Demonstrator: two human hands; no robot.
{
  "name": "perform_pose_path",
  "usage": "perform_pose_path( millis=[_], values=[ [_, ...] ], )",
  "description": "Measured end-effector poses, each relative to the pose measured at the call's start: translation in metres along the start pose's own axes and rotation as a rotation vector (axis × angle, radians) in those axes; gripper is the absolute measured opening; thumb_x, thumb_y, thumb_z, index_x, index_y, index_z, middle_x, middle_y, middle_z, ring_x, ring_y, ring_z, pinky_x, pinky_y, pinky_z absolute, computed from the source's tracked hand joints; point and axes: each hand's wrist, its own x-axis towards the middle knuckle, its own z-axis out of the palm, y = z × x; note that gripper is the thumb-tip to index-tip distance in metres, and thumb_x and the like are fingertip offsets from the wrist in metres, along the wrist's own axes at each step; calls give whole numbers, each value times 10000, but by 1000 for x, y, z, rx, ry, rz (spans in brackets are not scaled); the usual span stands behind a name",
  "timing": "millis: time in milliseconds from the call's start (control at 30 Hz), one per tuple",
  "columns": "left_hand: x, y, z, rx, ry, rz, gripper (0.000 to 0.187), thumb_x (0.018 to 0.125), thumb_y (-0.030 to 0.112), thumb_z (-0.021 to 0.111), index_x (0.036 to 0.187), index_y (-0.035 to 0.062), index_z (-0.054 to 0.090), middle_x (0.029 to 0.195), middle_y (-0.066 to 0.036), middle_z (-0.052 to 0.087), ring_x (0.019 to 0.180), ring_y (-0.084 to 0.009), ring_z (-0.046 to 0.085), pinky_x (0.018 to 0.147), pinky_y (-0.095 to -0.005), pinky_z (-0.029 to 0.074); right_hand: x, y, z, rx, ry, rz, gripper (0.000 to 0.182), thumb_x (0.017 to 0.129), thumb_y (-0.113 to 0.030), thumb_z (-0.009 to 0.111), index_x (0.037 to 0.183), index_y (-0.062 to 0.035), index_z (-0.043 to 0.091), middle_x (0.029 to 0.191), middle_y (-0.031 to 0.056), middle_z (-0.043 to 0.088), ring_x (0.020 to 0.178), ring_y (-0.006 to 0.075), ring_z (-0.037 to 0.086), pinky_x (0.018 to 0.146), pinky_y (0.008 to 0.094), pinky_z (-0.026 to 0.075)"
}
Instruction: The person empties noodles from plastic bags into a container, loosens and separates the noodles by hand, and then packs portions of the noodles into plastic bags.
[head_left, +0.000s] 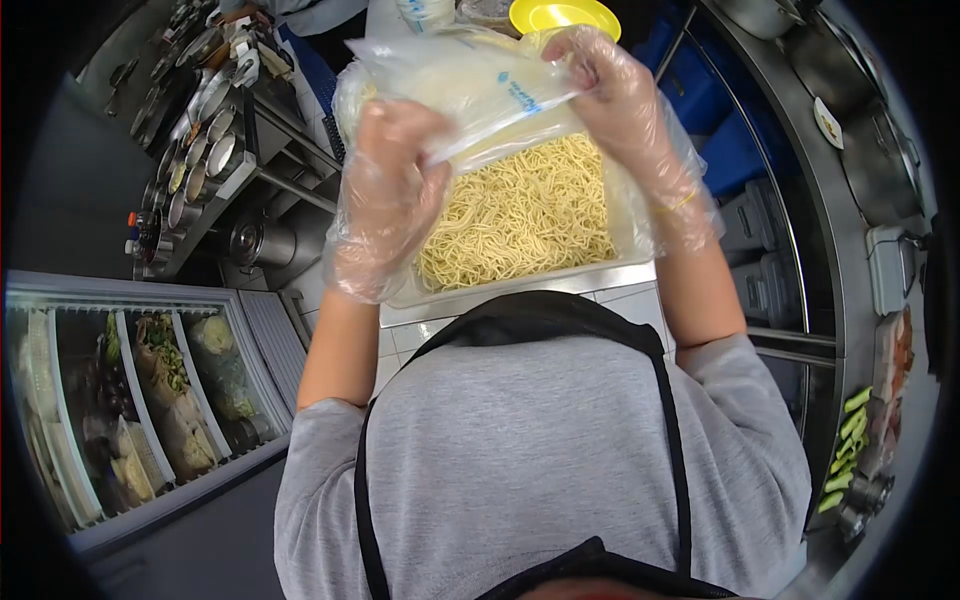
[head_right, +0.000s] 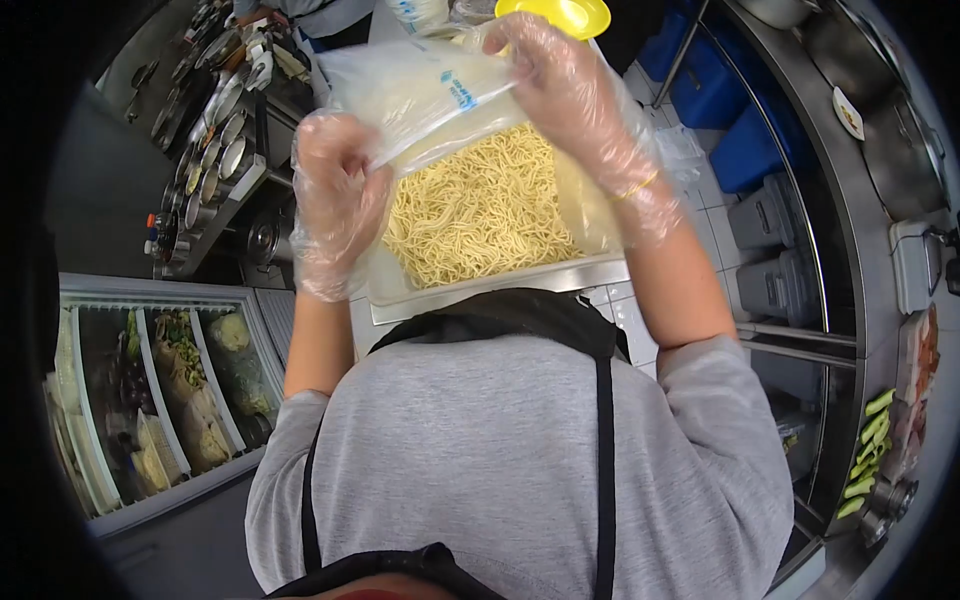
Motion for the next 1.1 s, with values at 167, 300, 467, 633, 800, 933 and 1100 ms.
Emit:
perform_pose_path(
  millis=[167,300,467,633,800,933,1100],
  values=[
    [12,-3,-3,266,-148,-152,347,690,-145,542,937,72,654,1132,-97,564,826,-191,560,714,-285,482,1,13,-22,37,-320,125,300,731,-17,666,1003,-84,559,736,-22,412,680,64,410,595,194,380],
    [-2,-49,2,315,12,-122,405,765,-71,510,1104,117,626,1235,-87,553,959,-237,601,805,-298,491,-61,67,15,-110,-815,125,635,658,-230,783,1214,-121,496,1080,128,540,958,224,559,833,354,462],
    [-20,-63,12,304,62,-125,455,727,-102,502,1113,112,610,1206,-100,569,1034,-268,581,837,-315,481,-97,81,58,-476,-982,156,662,623,-150,768,1230,-132,504,1157,182,513,1076,363,510,909,404,434],
    [-39,-67,12,197,56,-286,446,727,-95,502,1110,113,598,1220,-66,566,1056,-271,572,864,-324,477,-55,80,10,-126,-952,141,547,620,-64,711,1140,-102,545,1094,155,548,1050,322,533,876,392,450],
    [-46,-56,23,171,-4,-440,430,750,-81,488,1117,117,592,1220,-85,562,1072,-284,566,875,-340,476,-4,38,-30,-141,-820,238,547,620,-94,720,1121,-74,500,1107,158,562,1061,323,538,909,387,436],
    [-63,-58,54,165,-116,-369,429,749,-62,510,1121,137,595,1201,-90,570,1035,-291,579,854,-348,483,-37,104,17,-492,-963,281,711,584,-153,769,1229,-105,475,1160,193,545,1101,340,520,919,399,432],
    [-85,-73,70,69,-229,-469,442,738,-47,532,1122,162,595,1164,-105,578,983,-315,587,802,-365,495,-42,111,43,-532,-911,355,747,581,-154,773,1262,-108,470,1181,200,539,1114,336,517,914,394,441]
  ],
)
